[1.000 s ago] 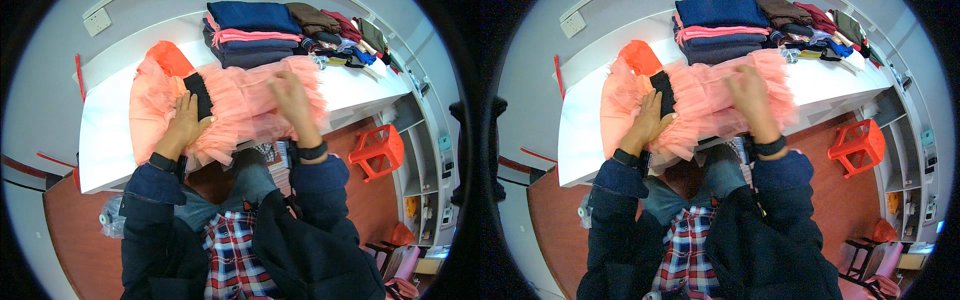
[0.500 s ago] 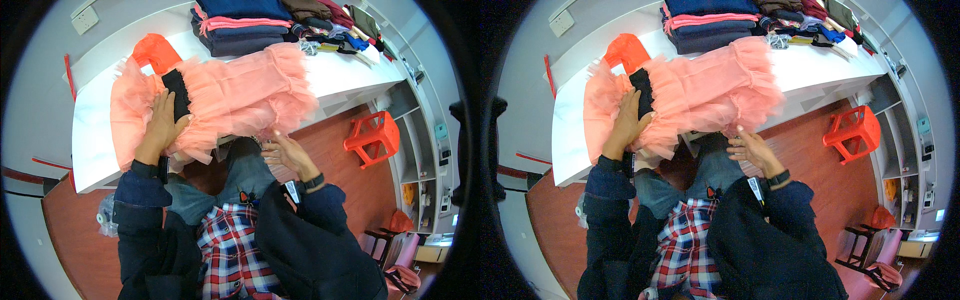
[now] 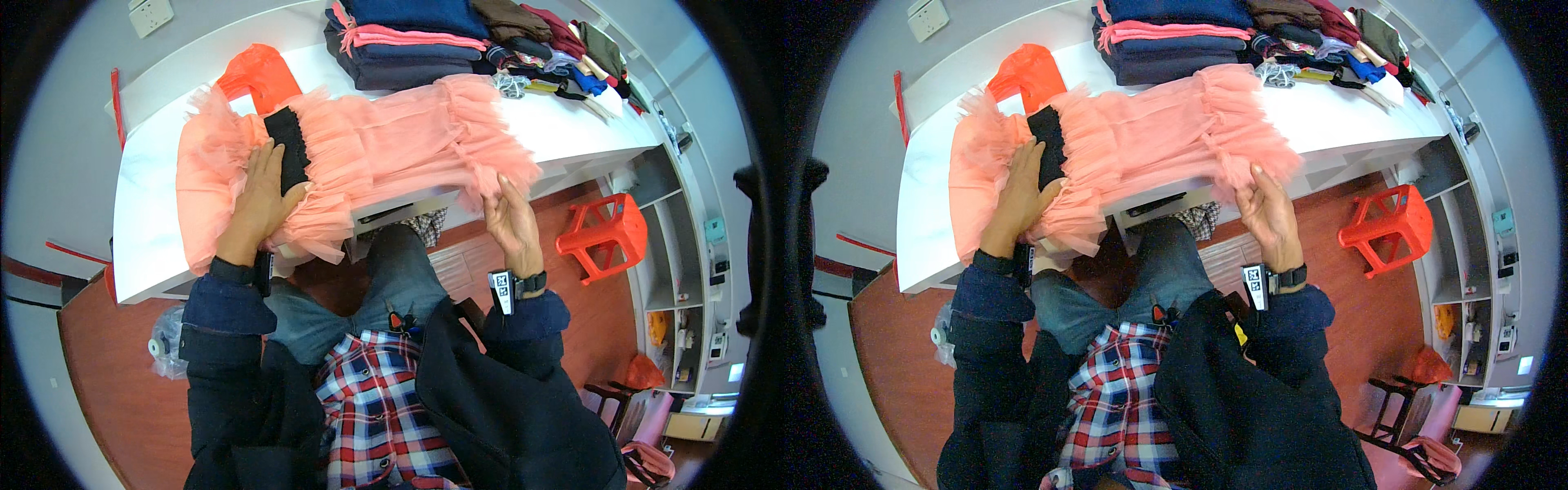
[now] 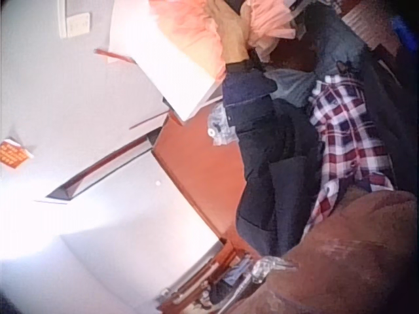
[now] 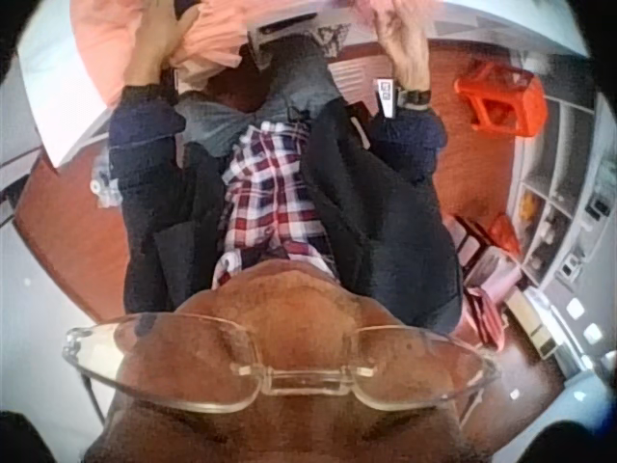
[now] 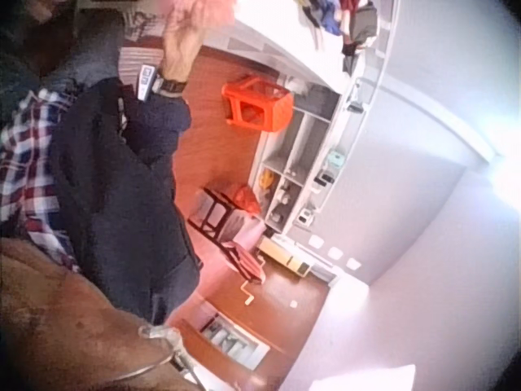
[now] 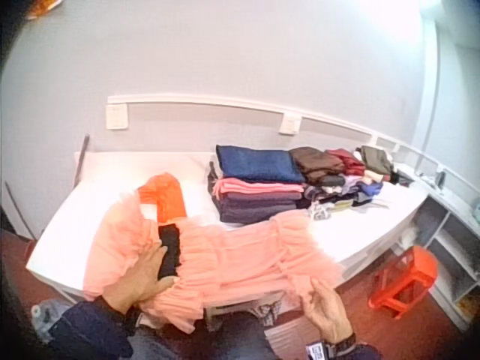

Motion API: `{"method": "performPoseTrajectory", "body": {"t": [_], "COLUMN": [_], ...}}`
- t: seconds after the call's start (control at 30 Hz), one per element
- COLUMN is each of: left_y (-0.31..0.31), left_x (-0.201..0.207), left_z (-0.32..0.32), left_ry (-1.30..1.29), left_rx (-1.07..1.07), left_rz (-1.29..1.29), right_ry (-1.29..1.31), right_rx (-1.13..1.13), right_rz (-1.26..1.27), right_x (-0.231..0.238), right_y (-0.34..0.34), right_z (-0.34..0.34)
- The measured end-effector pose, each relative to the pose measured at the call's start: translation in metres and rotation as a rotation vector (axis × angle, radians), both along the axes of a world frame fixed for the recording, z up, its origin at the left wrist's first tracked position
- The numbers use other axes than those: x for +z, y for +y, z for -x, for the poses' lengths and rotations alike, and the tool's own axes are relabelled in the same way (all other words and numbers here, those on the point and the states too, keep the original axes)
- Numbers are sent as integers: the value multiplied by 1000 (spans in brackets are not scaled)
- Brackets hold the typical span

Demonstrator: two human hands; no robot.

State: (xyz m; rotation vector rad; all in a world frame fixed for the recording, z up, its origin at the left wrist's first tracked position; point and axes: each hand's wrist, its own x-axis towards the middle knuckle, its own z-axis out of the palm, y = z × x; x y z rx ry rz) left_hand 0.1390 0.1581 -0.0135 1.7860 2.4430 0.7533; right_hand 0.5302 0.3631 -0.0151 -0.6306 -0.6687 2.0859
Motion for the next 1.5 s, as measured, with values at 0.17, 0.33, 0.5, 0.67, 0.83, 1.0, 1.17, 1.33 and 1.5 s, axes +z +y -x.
{"method": "performPoseTrajectory", "body": {"t": [0.17, 0.33, 0.5, 0.67, 0.83, 1.0, 1.17, 1.33, 1.5], "left_y": [-3, -3, 4, 1, 6, 66, 152, 193, 187], "left_x": [3, 5, 2, 16, 51, 66, 44, 34, 48], "left_z": [-1, 4, 15, 15, -5, -48, -118, -139, -124], "left_ry": [-33, -2, 94, 160, 162, 181, 173, 222, -2], "left_rx": [13, 24, 42, 64, -21, -244, -277, -144, -135], "left_rz": [-28, -9, 40, 84, -25, -144, -153, -77, -345], "right_ry": [-278, -1260, -1277, -1151, -1132, -1057, -1082, -1096, -1227], "right_rx": [-127, -383, -149, 291, 658, 750, 786, 616, 579], "right_rz": [-259, -1768, -1991, -1858, -1415, -1393, -1357, -1494, -1449], "right_x": [29, 29, 11, 38, 67, 61, 62, 58, 41], "right_y": [1, 3, 47, 76, 102, 123, 118, 113, 126], "right_z": [31, 38, 39, 40, 40, 46, 56, 66, 83]}}
